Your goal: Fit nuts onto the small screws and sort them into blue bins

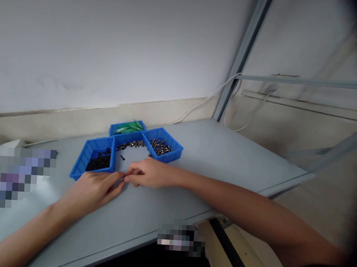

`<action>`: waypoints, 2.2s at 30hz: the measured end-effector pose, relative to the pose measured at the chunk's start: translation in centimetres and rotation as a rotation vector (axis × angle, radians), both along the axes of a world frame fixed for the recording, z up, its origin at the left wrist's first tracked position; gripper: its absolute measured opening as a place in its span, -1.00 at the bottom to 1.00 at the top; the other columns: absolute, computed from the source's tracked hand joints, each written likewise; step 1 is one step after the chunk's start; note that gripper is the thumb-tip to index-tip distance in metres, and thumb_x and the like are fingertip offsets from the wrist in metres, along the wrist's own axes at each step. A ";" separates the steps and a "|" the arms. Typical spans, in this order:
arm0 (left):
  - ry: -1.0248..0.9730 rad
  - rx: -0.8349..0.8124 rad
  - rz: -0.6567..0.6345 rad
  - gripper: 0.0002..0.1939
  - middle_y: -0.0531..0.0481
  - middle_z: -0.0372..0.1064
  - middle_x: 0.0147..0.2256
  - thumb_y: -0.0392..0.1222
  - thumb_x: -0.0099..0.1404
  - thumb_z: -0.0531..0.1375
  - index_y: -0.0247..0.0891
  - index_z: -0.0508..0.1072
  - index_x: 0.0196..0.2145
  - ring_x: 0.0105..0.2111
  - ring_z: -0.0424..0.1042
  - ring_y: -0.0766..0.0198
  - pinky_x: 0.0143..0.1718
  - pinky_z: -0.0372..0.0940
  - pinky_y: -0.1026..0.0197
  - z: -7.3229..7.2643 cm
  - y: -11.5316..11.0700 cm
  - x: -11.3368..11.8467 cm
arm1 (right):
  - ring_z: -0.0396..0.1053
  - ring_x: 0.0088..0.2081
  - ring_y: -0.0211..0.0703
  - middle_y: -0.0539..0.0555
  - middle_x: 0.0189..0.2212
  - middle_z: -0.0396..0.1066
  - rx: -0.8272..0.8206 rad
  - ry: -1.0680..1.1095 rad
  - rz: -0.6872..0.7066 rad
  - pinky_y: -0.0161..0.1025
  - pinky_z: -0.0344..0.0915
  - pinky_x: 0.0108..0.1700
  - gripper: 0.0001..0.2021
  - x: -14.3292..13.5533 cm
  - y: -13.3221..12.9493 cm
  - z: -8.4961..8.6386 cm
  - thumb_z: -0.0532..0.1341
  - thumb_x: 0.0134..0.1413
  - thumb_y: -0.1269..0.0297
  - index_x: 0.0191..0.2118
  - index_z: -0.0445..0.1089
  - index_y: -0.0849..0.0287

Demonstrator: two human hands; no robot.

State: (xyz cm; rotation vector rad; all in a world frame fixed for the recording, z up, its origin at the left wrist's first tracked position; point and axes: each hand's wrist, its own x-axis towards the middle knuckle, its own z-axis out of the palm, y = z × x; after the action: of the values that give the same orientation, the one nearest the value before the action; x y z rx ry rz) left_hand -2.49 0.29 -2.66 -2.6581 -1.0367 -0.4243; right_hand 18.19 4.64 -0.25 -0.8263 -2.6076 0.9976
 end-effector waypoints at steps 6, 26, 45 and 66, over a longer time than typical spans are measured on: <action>-0.002 0.027 -0.003 -0.73 0.07 0.33 -0.58 -0.12 0.34 -0.06 -0.25 0.39 -0.25 -0.60 0.35 0.32 -0.57 0.19 0.27 0.0 -0.1 0.1 | 0.24 -0.54 -0.38 -0.02 -0.48 0.42 0.025 -0.025 0.021 -0.38 0.10 -0.44 -0.80 0.0 -0.1 0.1 0.04 0.12 0.22 -0.35 0.34 0.20; 0.002 0.012 -0.005 -0.74 0.07 0.34 -0.57 -0.14 0.34 -0.06 -0.25 0.37 -0.24 -0.58 0.36 0.33 -0.54 0.20 0.29 0.0 0.0 0.0 | 0.30 -0.47 -0.34 -0.01 -0.47 0.43 -0.009 -0.012 0.012 -0.38 0.13 -0.42 -0.76 0.0 0.0 -0.1 0.04 0.12 0.14 -0.35 0.32 0.20; -0.021 -0.001 -0.013 -0.76 0.08 0.37 -0.54 -0.14 0.34 -0.04 -0.24 0.37 -0.20 -0.57 0.40 0.31 -0.54 0.22 0.26 -0.1 0.1 0.1 | 0.32 -0.44 -0.31 0.00 -0.45 0.44 0.004 -0.014 -0.012 -0.38 0.14 -0.40 -0.77 -0.1 0.1 -0.3 0.12 0.04 0.21 -0.21 0.30 0.21; -0.027 0.032 -0.009 -0.75 0.06 0.38 -0.54 -0.13 0.33 -0.04 -0.25 0.39 -0.23 -0.57 0.39 0.32 -0.54 0.23 0.29 -0.2 0.1 -0.1 | 0.31 -0.46 -0.31 -0.01 -0.47 0.42 0.001 0.003 -0.042 -0.37 0.14 -0.44 -0.73 0.0 0.1 -0.3 0.07 0.07 0.09 -0.26 0.29 0.19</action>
State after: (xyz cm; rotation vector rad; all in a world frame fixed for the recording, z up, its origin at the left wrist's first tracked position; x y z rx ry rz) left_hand -2.63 0.40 -2.91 -2.6365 -1.0173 -0.4767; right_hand 18.19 4.74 -0.55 -0.8749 -2.5776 0.9848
